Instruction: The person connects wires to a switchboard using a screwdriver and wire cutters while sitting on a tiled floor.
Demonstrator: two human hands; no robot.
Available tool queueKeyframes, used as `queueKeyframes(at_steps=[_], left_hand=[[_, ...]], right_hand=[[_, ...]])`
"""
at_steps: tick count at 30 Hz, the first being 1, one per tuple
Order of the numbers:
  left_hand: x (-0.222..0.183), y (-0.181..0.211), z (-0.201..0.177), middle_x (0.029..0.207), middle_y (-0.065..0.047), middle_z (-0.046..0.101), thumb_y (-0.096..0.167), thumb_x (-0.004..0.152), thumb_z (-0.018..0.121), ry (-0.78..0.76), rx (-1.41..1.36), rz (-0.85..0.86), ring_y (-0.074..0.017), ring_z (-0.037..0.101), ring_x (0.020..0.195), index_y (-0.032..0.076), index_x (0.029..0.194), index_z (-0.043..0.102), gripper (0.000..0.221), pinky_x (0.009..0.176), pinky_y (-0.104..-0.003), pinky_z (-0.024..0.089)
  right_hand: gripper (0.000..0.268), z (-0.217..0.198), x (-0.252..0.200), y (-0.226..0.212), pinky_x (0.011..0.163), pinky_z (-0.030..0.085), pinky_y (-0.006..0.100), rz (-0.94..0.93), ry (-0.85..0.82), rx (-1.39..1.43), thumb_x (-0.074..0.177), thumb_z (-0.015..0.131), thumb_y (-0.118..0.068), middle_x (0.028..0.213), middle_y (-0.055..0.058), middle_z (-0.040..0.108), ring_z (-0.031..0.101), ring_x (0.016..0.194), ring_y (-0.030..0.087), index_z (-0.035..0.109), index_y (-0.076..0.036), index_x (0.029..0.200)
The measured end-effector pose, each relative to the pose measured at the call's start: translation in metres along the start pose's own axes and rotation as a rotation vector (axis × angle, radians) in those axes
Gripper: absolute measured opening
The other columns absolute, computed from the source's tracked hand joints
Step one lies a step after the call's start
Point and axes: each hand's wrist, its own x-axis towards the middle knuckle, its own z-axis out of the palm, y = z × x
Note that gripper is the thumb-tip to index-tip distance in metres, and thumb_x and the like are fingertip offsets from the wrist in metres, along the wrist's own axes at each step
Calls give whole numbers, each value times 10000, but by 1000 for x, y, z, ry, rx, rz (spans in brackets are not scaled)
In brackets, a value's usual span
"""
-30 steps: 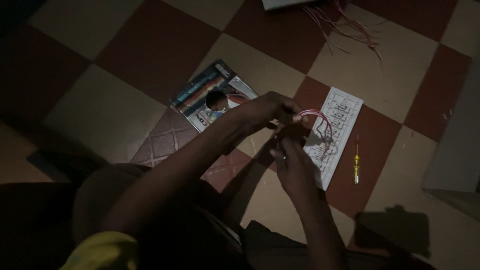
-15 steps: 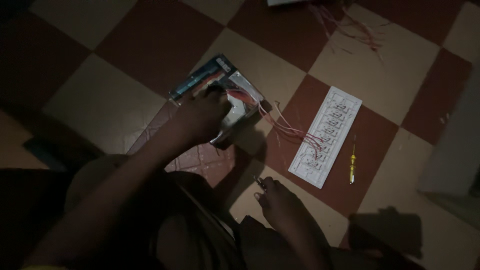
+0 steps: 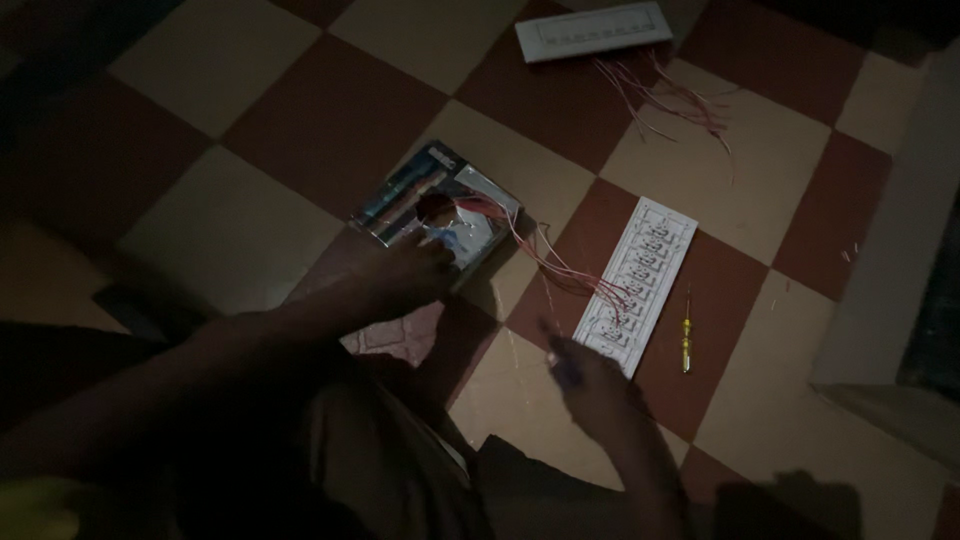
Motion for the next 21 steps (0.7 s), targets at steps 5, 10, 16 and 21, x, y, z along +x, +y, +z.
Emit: queueKeyframes(at_steps=[5, 10, 16, 21], left_hand=[[-34, -6, -31, 1100, -89, 679, 232, 882, 651, -133, 41, -104, -246, 649, 1038, 105, 1095, 699, 252, 929, -454, 495], [-64, -21, -35, 1062, -82, 676, 204, 893, 646, -155, -42, -213, -223, 643, 992, 94, 1075, 692, 217, 884, -424, 496], [-75, -49, -57, 1015, -73, 672, 169, 907, 640, -135, -150, -346, -196, 637, 937, 80, 1052, 683, 176, 830, -388, 497], [-35, -32, -53, 977, -66, 668, 141, 917, 635, -41, -248, -519, -173, 631, 892, 69, 1032, 676, 142, 784, -359, 498]], right_hand=[[383, -10, 13, 21, 891, 553, 455, -208, 296, 29, 1003, 525, -347, 1127, 186, 746, 720, 1066, 343, 671, -155, 1301], [386, -14, 9, 21, 875, 541, 467, -275, 258, 47, 1020, 531, -370, 1098, 197, 732, 709, 1056, 343, 645, -125, 1295], [393, -25, -4, 18, 745, 585, 473, -29, 248, 300, 990, 589, -401, 953, 186, 767, 754, 794, 371, 636, -159, 1296], [360, -35, 17, 45, 663, 529, 372, -552, 686, 43, 1038, 604, -373, 895, 154, 717, 691, 764, 215, 699, -45, 1151]])
